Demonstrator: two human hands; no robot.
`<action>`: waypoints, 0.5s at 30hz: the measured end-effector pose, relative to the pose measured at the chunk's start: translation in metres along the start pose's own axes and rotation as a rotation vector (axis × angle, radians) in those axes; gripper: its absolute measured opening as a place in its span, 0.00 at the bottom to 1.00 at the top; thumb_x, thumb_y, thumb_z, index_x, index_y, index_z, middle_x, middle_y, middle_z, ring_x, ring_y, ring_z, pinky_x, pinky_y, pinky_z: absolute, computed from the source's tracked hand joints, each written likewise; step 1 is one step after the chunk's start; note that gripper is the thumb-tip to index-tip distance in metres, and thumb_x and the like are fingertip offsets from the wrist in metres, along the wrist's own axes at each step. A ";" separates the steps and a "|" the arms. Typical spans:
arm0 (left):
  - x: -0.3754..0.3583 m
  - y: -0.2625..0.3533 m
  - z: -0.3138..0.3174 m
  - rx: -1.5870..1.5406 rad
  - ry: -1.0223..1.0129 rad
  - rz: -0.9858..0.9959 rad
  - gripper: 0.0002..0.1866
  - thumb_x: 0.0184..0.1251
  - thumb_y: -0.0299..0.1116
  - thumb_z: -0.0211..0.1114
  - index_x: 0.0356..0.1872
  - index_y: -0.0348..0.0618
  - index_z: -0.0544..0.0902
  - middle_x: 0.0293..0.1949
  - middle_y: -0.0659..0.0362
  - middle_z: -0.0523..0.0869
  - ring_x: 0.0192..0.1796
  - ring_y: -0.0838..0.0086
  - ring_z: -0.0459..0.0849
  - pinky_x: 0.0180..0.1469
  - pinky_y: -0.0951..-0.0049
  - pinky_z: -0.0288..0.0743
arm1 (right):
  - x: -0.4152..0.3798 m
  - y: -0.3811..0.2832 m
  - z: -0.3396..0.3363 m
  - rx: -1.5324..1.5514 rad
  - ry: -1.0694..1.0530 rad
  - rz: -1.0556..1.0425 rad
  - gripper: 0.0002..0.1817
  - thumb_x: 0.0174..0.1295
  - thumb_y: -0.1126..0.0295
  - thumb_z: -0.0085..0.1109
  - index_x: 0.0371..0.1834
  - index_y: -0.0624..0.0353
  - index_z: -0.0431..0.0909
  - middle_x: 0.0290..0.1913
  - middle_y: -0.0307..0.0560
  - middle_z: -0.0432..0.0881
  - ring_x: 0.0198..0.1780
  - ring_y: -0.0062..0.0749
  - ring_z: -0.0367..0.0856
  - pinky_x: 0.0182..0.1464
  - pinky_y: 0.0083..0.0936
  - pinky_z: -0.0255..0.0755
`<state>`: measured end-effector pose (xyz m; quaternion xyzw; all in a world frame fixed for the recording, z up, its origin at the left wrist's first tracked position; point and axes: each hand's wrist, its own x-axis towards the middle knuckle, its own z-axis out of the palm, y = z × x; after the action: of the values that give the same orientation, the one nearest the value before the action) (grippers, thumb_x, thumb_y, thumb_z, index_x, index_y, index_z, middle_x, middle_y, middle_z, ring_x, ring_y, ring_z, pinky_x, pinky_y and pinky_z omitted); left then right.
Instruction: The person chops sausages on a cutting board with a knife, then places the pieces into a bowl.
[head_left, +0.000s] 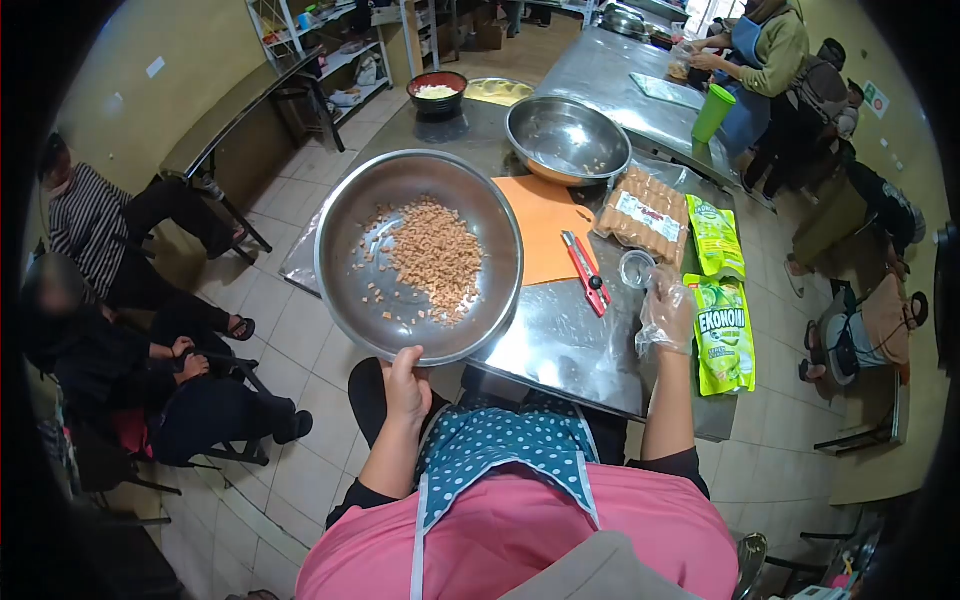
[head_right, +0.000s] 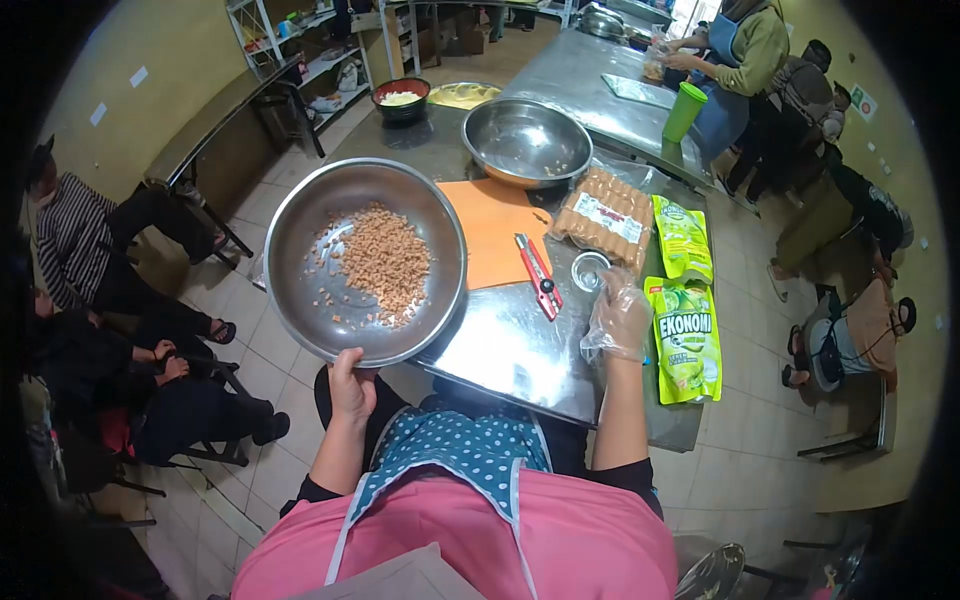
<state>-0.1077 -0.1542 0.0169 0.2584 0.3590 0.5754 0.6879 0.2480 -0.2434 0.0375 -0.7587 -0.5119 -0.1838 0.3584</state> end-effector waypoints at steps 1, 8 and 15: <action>-0.002 0.002 0.003 -0.005 0.000 0.003 0.26 0.53 0.25 0.54 0.56 0.40 0.64 0.49 0.54 0.75 0.48 0.65 0.78 0.47 0.62 0.78 | 0.004 -0.015 -0.008 0.040 0.039 0.112 0.16 0.46 0.79 0.54 0.39 0.53 0.78 0.40 0.49 0.80 0.40 0.46 0.79 0.44 0.34 0.73; -0.012 -0.014 0.006 0.076 -0.130 -0.036 0.31 0.50 0.21 0.55 0.60 0.41 0.61 0.52 0.54 0.71 0.54 0.64 0.73 0.57 0.61 0.70 | 0.030 -0.095 -0.007 0.323 -0.096 -0.156 0.15 0.51 0.77 0.54 0.44 0.56 0.78 0.45 0.50 0.79 0.48 0.44 0.77 0.52 0.34 0.69; -0.033 -0.021 0.018 0.188 -0.330 -0.115 0.25 0.48 0.20 0.54 0.53 0.34 0.69 0.46 0.56 0.76 0.49 0.71 0.74 0.52 0.73 0.68 | 0.059 -0.135 0.038 0.261 -0.445 -0.345 0.26 0.55 0.64 0.57 0.59 0.54 0.67 0.61 0.55 0.67 0.64 0.50 0.62 0.65 0.38 0.57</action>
<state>-0.0832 -0.1901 0.0181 0.3913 0.3076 0.4489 0.7421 0.1457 -0.1481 0.0981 -0.6300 -0.7183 -0.0039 0.2953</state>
